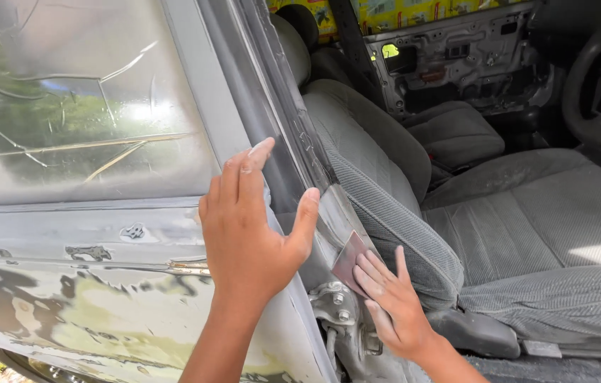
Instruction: The person sands the exterior surface of a car door using a sanding block. They work along the door's edge, the area around the hinges, and the lower panel, occasionally dipping the sanding block into a container of water.
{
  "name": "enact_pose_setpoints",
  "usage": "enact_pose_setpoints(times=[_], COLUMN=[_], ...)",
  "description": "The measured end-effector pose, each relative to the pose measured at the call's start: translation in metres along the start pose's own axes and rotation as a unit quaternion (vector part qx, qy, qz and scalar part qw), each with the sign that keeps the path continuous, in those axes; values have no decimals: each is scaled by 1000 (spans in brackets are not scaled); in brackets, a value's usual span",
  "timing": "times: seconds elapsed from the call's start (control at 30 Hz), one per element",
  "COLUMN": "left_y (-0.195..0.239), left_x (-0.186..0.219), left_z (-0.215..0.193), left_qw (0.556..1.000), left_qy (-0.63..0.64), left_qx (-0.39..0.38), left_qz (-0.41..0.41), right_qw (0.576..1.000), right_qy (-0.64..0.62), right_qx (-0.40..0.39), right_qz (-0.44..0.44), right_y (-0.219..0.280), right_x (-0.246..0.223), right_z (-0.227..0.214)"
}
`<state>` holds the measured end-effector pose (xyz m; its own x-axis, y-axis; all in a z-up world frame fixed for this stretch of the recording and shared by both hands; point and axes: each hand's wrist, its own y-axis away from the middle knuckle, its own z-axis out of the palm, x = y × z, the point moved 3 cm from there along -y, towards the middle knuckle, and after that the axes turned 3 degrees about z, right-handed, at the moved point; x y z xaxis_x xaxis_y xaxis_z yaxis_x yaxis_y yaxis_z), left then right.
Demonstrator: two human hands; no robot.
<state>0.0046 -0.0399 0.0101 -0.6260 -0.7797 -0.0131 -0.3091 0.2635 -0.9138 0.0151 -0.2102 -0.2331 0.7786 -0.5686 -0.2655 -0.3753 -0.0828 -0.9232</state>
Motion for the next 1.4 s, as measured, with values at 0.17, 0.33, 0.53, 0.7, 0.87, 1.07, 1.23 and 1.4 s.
enact_pose_setpoints(times=[0.17, 0.33, 0.53, 0.7, 0.87, 1.07, 1.23, 1.4], left_y=[1, 4, 5, 6, 8, 12, 12, 4], left_x=[-3, -2, 1, -1, -3, -7, -13, -15], left_z=[0, 2, -3, -2, 2, -1, -2, -4], left_qw=[998, 999, 999, 997, 998, 998, 997, 995], left_qy=[58, 49, 32, 74, 68, 57, 75, 94], left_qx=[-8, -5, 0, 3, 10, -5, -17, -22], left_qz=[-11, 2, -16, -32, -16, -17, -19, -28], right_qw=[999, 999, 999, 1000, 999, 1000, 1000, 987], right_qy=[-8, -24, 40, 4, -10, -4, -12, -106], right_qx=[33, 1, 14, -23, -23, -19, -4, -27], right_qz=[23, 21, 1, 6, -34, -8, 2, 116], right_y=[-96, -83, -52, -156, -42, -103, -94, 12], right_x=[-32, -25, -14, -46, -6, -23, -28, -18], right_z=[-4, -4, -1, -13, -8, -3, -3, -40])
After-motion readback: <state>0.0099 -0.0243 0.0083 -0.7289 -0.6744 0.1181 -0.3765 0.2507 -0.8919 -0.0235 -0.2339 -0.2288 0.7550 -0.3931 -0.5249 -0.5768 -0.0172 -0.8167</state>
